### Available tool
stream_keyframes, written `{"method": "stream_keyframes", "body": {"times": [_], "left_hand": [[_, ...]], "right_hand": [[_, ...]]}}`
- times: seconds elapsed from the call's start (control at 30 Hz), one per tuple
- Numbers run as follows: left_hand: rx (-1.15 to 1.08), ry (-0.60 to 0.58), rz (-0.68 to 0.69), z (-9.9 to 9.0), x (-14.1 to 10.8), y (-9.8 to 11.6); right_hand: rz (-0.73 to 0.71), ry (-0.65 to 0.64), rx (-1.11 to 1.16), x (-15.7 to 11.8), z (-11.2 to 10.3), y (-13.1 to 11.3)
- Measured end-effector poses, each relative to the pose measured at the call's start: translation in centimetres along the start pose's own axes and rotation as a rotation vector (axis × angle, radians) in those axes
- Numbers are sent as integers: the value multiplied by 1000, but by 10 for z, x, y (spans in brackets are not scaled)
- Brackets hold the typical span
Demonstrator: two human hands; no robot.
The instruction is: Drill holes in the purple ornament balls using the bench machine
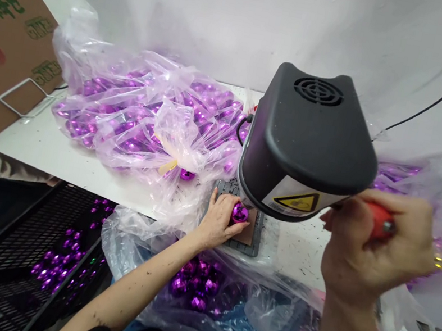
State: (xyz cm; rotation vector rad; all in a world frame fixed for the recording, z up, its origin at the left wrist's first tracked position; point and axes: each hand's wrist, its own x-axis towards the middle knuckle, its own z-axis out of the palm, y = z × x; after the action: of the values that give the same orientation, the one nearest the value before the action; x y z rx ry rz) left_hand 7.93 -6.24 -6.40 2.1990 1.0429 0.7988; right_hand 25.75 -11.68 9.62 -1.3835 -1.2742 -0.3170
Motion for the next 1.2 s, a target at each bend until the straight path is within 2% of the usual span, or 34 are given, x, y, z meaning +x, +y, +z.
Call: {"method": "stream_keyframes", "body": {"times": [0.17, 0.47, 0.53, 0.73, 1.0, 1.2], "left_hand": [[2, -10, 15, -1, -1, 0], [37, -22, 6, -1, -1, 0], [34, -15, 16, 0, -1, 0], [46, 1, 60, 3, -1, -4], [45, -18, 46, 2, -1, -4], [52, -27, 25, 1, -1, -3]], "right_hand": [[-65, 6, 10, -31, -7, -2], [-177, 2, 83, -47, -3, 6], [-171, -18, 83, -51, -3, 4], [-26, -69, 91, -69, -3, 2], [-78, -65, 19, -79, -1, 6], [-111, -66, 78, -89, 0, 19]]}}
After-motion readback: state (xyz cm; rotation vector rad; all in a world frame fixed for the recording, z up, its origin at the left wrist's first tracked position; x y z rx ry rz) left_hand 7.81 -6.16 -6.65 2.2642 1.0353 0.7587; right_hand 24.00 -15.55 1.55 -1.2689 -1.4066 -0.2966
